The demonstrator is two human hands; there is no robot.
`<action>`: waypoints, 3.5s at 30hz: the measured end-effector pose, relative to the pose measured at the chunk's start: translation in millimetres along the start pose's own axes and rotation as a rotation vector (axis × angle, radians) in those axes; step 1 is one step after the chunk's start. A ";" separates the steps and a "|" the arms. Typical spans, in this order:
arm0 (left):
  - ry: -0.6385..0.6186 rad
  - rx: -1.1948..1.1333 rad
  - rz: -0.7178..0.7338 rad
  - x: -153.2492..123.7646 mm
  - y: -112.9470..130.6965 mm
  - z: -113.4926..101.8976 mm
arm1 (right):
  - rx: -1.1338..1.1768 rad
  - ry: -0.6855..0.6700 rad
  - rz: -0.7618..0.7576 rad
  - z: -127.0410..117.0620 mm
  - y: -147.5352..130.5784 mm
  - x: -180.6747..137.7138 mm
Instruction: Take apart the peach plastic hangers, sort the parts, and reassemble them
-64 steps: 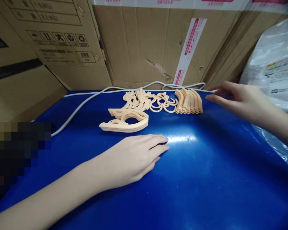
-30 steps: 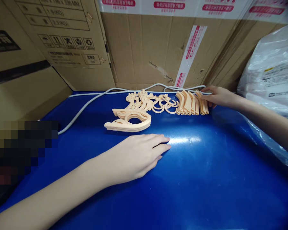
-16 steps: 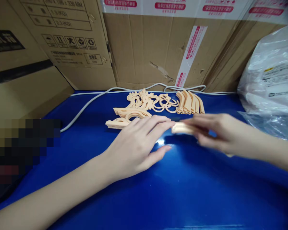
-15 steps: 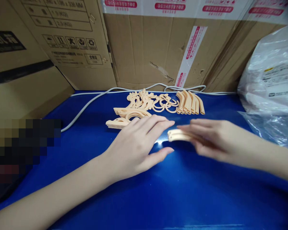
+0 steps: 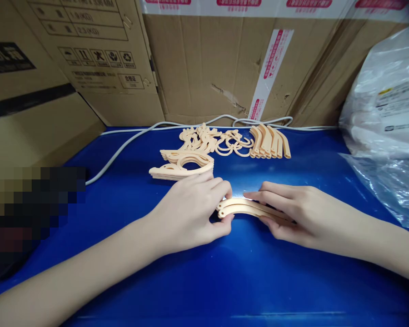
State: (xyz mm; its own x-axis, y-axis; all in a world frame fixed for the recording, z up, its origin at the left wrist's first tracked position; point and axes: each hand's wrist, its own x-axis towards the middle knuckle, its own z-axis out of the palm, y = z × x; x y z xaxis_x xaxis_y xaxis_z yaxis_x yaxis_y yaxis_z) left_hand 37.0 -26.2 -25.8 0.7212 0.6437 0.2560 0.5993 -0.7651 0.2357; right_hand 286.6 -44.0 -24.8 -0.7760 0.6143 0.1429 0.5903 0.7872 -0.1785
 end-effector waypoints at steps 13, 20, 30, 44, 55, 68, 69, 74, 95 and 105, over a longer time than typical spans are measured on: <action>-0.185 -0.055 0.022 1.6 -3.8 -4.1 | 0.144 -0.064 0.052 -0.9 5.4 0.8; -0.178 -0.084 0.028 2.4 -7.1 -1.8 | 0.172 -0.072 0.058 -0.1 7.3 1.8; -0.246 -0.106 -0.019 3.6 -5.6 -5.8 | 0.241 -0.169 0.121 -5.5 10.9 3.0; -0.262 -0.144 -0.024 2.5 -5.5 -6.3 | 0.261 -0.247 0.144 -18.9 13.5 17.6; -0.276 -0.200 -0.050 3.5 -7.5 -7.4 | -0.386 0.013 0.314 -38.6 96.7 91.0; -0.264 -0.237 -0.078 3.1 -8.8 -6.7 | -0.266 -0.131 0.450 -35.5 120.3 115.4; -0.259 -0.234 -0.076 2.9 -9.0 -6.1 | -0.253 -0.129 0.444 -35.1 121.2 115.5; -0.238 -0.230 -0.071 2.7 -8.6 -3.5 | -0.185 -0.017 0.426 -43.9 116.2 111.9; -0.255 -0.307 -0.220 4.9 0.5 -11.1 | 0.048 0.024 0.333 -6.4 22.3 7.1; -0.052 -0.072 -0.542 31.2 -46.5 -64.4 | 0.005 0.089 0.185 -1.3 26.6 2.8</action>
State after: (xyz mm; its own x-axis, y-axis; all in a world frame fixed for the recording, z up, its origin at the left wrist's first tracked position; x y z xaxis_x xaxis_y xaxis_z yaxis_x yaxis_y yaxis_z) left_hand 9.3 30.5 31.6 0.3333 0.9422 0.0340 0.8657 -0.3201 0.3848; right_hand 300.4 -21.3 -27.9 -0.6319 0.7508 0.1926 0.7196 0.6605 -0.2142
